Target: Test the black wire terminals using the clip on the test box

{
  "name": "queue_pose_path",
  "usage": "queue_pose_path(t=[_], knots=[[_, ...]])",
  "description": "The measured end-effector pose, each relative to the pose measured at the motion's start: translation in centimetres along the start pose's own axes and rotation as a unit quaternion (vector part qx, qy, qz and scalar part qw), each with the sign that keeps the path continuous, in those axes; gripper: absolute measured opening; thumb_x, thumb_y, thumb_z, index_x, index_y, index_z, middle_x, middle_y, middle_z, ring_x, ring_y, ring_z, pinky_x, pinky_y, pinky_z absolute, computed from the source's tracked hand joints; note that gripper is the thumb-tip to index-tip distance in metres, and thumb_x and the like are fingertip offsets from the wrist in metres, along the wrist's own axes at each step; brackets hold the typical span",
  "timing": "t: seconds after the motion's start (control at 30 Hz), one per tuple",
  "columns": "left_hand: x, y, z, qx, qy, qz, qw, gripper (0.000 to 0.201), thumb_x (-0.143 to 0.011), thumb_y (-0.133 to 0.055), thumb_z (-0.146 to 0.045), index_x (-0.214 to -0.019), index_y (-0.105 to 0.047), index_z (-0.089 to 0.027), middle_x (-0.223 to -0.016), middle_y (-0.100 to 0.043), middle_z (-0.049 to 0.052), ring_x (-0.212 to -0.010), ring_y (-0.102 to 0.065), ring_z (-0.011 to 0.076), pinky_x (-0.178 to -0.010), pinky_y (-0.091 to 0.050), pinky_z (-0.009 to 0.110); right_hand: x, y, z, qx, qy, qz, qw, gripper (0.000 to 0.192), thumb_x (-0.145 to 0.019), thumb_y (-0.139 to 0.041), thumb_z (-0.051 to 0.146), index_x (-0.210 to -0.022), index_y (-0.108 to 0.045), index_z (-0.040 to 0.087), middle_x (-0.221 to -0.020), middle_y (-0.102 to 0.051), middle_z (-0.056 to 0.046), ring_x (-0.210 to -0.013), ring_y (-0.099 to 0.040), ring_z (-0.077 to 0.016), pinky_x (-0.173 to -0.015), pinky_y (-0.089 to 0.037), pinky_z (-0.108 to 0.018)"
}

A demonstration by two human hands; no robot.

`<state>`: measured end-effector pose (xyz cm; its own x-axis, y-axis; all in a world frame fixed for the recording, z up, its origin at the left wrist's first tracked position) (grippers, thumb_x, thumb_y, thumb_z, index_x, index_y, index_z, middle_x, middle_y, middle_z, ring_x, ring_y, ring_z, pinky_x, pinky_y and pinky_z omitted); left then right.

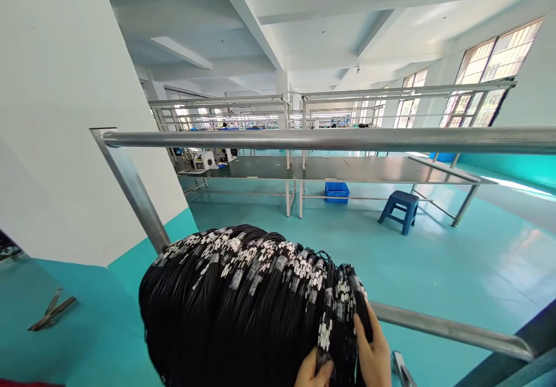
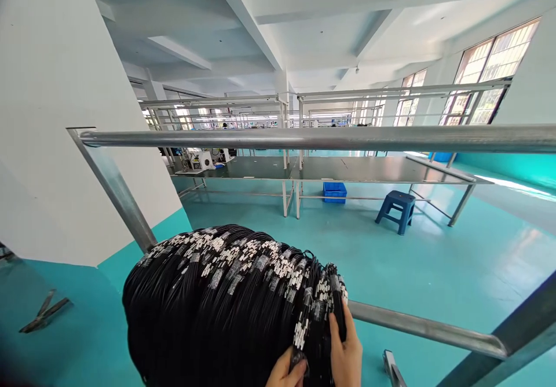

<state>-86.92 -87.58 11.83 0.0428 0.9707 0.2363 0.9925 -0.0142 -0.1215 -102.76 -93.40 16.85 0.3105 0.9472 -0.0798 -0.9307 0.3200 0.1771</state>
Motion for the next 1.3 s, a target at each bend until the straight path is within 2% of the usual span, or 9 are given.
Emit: queue_pose_path(t=[0.13,0.33,0.53,0.7,0.8,0.9,1.03,1.13,1.3], knots=[[-1.1,-1.0,1.4,0.013,-0.037,0.023,0.999,0.064,-0.072,-0.06,-0.078,-0.086,-0.057,-0.016,-0.052,-0.041,-0.007,-0.045,-0.037,0.0081,-0.049,-0.036,0.023,-1.3,1.5,1.5,0.001,0.041,-0.004,0.999,0.07,-0.084,-0.056,0.063,-0.142,-0.053,0.023,-0.141,-0.059,-0.007,-0.132,-0.053,-0.0333,-0.1,-0.052,-0.037],[-1.7,-1.1,3.3,-0.004,-0.058,-0.033,0.998,0.072,-0.069,-0.054,-0.085,-0.083,-0.057,-0.015,-0.057,-0.041,-0.005,-0.047,-0.039,0.009,-0.05,-0.039,0.025,0.2,1.4,-2.3,0.016,0.045,0.052,0.997,0.07,-0.088,-0.053,0.058,-0.148,-0.045,0.022,-0.147,-0.053,-0.007,-0.136,-0.049,-0.032,-0.107,-0.047,-0.04],[-0.9,-0.7,3.5,-0.028,-0.04,-0.048,0.998,0.072,-0.076,-0.061,-0.072,-0.114,-0.062,-0.011,-0.075,-0.054,0.001,-0.06,-0.052,0.014,-0.067,-0.051,0.031,0.6,1.5,-2.9,0.028,0.01,0.081,0.996,0.075,-0.088,-0.051,0.061,-0.153,-0.037,0.026,-0.151,-0.048,-0.006,-0.137,-0.047,-0.0341,-0.1,-0.052,-0.041],[0.9,-0.2,1.9,-0.094,-0.015,-0.043,0.995,0.064,-0.083,-0.063,-0.052,-0.133,-0.056,-0.014,-0.108,-0.067,0.011,-0.094,-0.064,0.0239,-0.093,-0.05,0.035,0.5,1.4,-2.6,0.037,0.029,0.074,0.996,0.075,-0.088,-0.047,0.063,-0.152,-0.036,0.025,-0.154,-0.045,-0.006,-0.14,-0.043,-0.0343,-0.107,-0.046,-0.044],[1.9,0.4,1.1,-0.126,0.002,-0.047,0.991,0.07,-0.079,-0.068,-0.043,-0.141,-0.05,-0.015,-0.133,-0.061,0.014,-0.126,-0.054,0.0297,-0.113,-0.036,0.036,0.5,1.3,-2.9,0.042,0.023,0.076,0.996,0.075,-0.089,-0.045,0.064,-0.153,-0.035,0.026,-0.155,-0.043,-0.005,-0.141,-0.041,-0.0349,-0.109,-0.044,-0.046],[2.6,0.9,1.1,-0.154,0.043,-0.057,0.986,0.076,-0.077,-0.069,-0.038,-0.145,-0.047,-0.013,-0.149,-0.048,0.016,-0.142,-0.038,0.0308,-0.12,-0.024,0.036,0.6,1.3,-3.1,0.042,0.032,0.067,0.996,0.075,-0.089,-0.046,0.064,-0.152,-0.037,0.025,-0.155,-0.043,-0.006,-0.142,-0.04,-0.0351,-0.11,-0.042,-0.045],[3.4,0.8,1.6,-0.157,0.012,-0.056,0.986,0.064,-0.078,-0.065,-0.03,-0.139,-0.052,-0.013,-0.129,-0.064,0.014,-0.126,-0.054,0.029,-0.114,-0.034,0.036,1.0,1.2,-3.1,0.047,0.04,0.059,0.996,0.074,-0.089,-0.046,0.064,-0.152,-0.037,0.025,-0.155,-0.043,-0.006,-0.141,-0.041,-0.0344,-0.108,-0.045,-0.042],[4.1,0.4,1.3,-0.124,-0.027,-0.05,0.991,0.065,-0.076,-0.064,-0.02,-0.139,-0.052,-0.014,-0.118,-0.068,0.011,-0.111,-0.062,0.026,-0.107,-0.04,0.035,1.1,1.2,-3.2,0.046,0.047,0.055,0.996,0.082,-0.084,-0.055,0.066,-0.151,-0.037,0.023,-0.147,-0.051,-0.01,-0.129,-0.053,-0.0355,-0.099,-0.05,-0.041],[6.9,1.1,-0.5,-0.027,-0.012,-0.054,0.998,0.068,-0.066,-0.079,-0.016,-0.131,-0.06,-0.022,-0.133,-0.061,0.008,-0.131,-0.05,0.0313,-0.113,-0.036,0.039,1.1,1.0,-3.6,0.063,0.044,0.04,0.996,0.091,-0.076,-0.061,0.068,-0.15,-0.038,0.02,-0.126,-0.064,-0.012,-0.104,-0.066,-0.0346,-0.089,-0.054,-0.043]])
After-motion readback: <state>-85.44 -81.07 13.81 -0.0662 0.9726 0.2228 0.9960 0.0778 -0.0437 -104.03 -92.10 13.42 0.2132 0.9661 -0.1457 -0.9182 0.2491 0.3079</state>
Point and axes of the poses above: each hand's wrist, its own x-axis away from the middle knuckle, its own y-axis out of the back of the hand, z = x × y, the point moved 3 cm from there along -x, towards the middle knuckle
